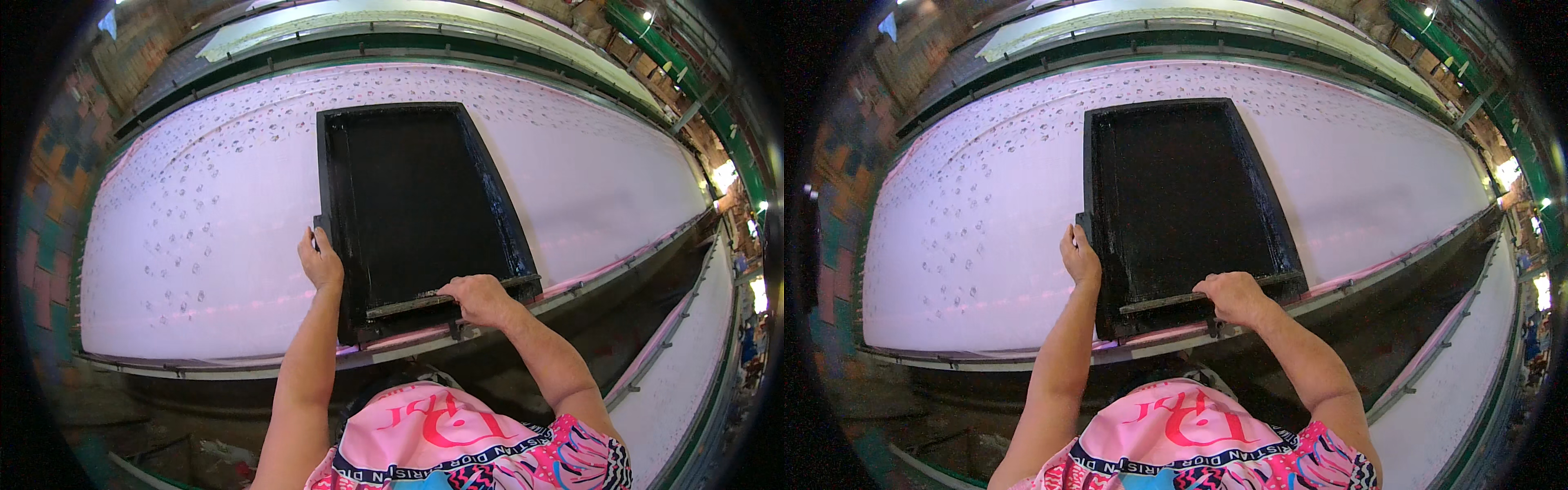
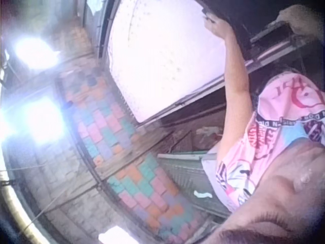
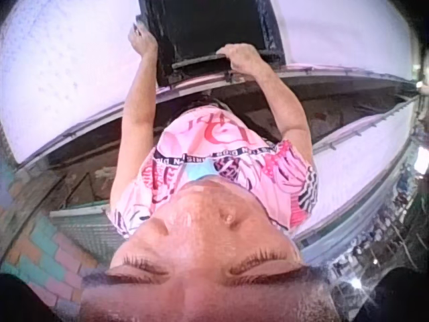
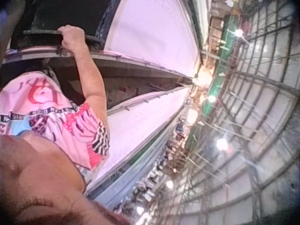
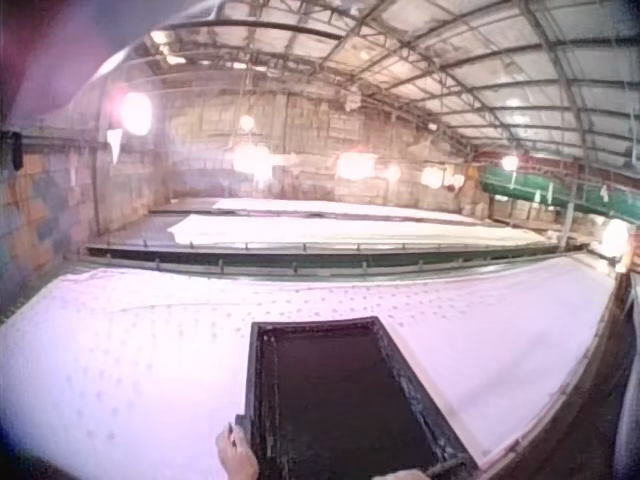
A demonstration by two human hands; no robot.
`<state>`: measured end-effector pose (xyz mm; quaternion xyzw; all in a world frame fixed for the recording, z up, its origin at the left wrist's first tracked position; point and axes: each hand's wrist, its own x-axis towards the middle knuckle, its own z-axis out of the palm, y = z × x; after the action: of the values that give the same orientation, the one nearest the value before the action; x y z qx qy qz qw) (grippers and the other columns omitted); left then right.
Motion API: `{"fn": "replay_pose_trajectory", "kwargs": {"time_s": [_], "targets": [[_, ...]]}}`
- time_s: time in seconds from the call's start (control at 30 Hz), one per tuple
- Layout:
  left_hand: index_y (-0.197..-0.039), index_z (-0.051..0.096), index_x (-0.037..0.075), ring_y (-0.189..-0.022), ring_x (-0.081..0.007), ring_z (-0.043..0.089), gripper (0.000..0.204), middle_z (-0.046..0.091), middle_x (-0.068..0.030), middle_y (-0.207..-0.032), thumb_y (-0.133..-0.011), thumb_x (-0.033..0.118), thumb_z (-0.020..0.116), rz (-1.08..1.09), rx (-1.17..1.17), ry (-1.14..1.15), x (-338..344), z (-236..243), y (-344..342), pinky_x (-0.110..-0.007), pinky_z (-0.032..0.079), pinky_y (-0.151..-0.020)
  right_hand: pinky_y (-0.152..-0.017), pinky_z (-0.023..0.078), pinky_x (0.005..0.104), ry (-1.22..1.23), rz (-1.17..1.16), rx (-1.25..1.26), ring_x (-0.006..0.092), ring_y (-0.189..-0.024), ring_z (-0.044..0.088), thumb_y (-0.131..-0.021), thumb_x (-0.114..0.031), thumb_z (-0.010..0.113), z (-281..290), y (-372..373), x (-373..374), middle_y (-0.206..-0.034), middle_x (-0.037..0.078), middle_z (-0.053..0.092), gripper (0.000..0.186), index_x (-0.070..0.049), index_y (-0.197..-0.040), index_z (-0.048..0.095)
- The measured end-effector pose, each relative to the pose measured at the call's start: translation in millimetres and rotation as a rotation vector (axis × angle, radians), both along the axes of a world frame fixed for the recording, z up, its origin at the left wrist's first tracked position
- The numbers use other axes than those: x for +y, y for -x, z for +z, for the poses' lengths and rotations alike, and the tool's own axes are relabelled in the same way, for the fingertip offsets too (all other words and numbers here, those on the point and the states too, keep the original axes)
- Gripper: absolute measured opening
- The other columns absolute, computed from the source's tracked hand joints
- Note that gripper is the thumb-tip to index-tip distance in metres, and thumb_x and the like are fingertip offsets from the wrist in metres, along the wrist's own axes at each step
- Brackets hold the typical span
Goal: The person performs screen printing on a long piece of fabric laid on a conveyor. They repeatedly place a screen frame over the fabric, pull a squeegee across to transfer ink, lift the frame, and reposition it further along the fabric. The process is repeated multiple times along the length of the fabric.
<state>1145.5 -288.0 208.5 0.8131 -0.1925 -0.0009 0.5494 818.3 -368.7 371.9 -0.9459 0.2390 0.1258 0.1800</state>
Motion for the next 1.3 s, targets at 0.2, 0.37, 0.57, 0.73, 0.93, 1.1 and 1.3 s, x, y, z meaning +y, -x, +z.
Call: {"fn": "replay_pose_trajectory", "kwargs": {"time_s": [0.2,0.37,0.57,0.73,0.93,1.1,1.3], "targets": [[-0.144,0.065,-0.007,-0.134,-0.0436,0.060,0.059,0.067,-0.0260,-0.138,-0.120,0.044,0.045,-0.045,0.023,0.045,3,-6,-2,-0.050,0.046,-0.117,-0.097,0.061,0.0451,0.146,0.027,-0.258,0.0319,-0.113,0.076,-0.090,-0.005,0.070,-40,13,32,-0.120,0.010,0.079,0.039,-0.011,-0.128,0.077],[-0.143,0.065,-0.006,-0.135,-0.0431,0.059,0.055,0.066,-0.0258,-0.138,-0.122,0.038,0.041,-0.070,0.043,0.044,5,-6,-4,-0.048,0.045,-0.118,-0.099,0.057,0.0459,0.316,0.093,-0.402,0.0315,-0.117,0.073,-0.080,-0.001,0.073,-66,-4,17,-0.126,0.012,0.076,0.052,-0.010,-0.132,0.076],[-0.146,0.063,-0.007,-0.134,-0.0417,0.059,0.052,0.065,-0.0251,-0.140,-0.122,0.033,0.042,-0.105,0.031,0.056,4,6,1,-0.048,0.045,-0.117,-0.094,0.056,0.0454,0.369,0.063,-0.400,0.0328,-0.108,0.073,-0.090,-0.008,0.070,-85,-74,-71,-0.111,0.012,0.075,0.038,-0.010,-0.127,0.076],[-0.147,0.061,-0.009,-0.133,-0.0403,0.059,0.050,0.064,-0.0247,-0.139,-0.122,0.030,0.043,-0.108,0.036,0.055,3,4,2,-0.047,0.045,-0.117,-0.089,0.059,0.0477,0.360,0.019,-0.371,0.0331,-0.104,0.074,-0.091,-0.005,0.067,-96,-148,-166,-0.110,0.011,0.074,0.036,-0.012,-0.124,0.078],[-0.149,0.059,-0.009,-0.133,-0.0417,0.059,0.052,0.063,-0.0256,-0.140,-0.122,0.031,0.041,-0.085,-0.011,-0.032,4,9,3,-0.049,0.044,-0.117,-0.094,0.062,0.0500,0.382,-0.019,-0.284,0.0359,-0.106,0.076,-0.089,-0.004,0.071,-106,-234,-282,-0.113,0.012,0.075,0.042,-0.018,-0.127,0.078],[-0.149,0.059,-0.009,-0.133,-0.0420,0.059,0.054,0.063,-0.0255,-0.141,-0.122,0.033,0.039,-0.054,-0.046,-0.093,2,15,5,-0.048,0.044,-0.116,-0.098,0.062,0.0508,0.388,-0.027,-0.284,0.0365,-0.113,0.076,-0.093,-0.008,0.069,-116,-287,-367,-0.117,0.016,0.076,0.033,-0.015,-0.124,0.078],[-0.146,0.061,-0.008,-0.131,-0.0415,0.060,0.056,0.064,-0.0248,-0.138,-0.122,0.038,0.040,-0.027,-0.060,-0.144,2,18,5,-0.049,0.045,-0.115,-0.101,0.061,0.0518,0.334,-0.050,-0.269,0.0365,-0.120,0.074,-0.090,-0.002,0.066,-116,-323,-429,-0.125,0.013,0.077,0.049,-0.020,-0.134,0.077]]}}
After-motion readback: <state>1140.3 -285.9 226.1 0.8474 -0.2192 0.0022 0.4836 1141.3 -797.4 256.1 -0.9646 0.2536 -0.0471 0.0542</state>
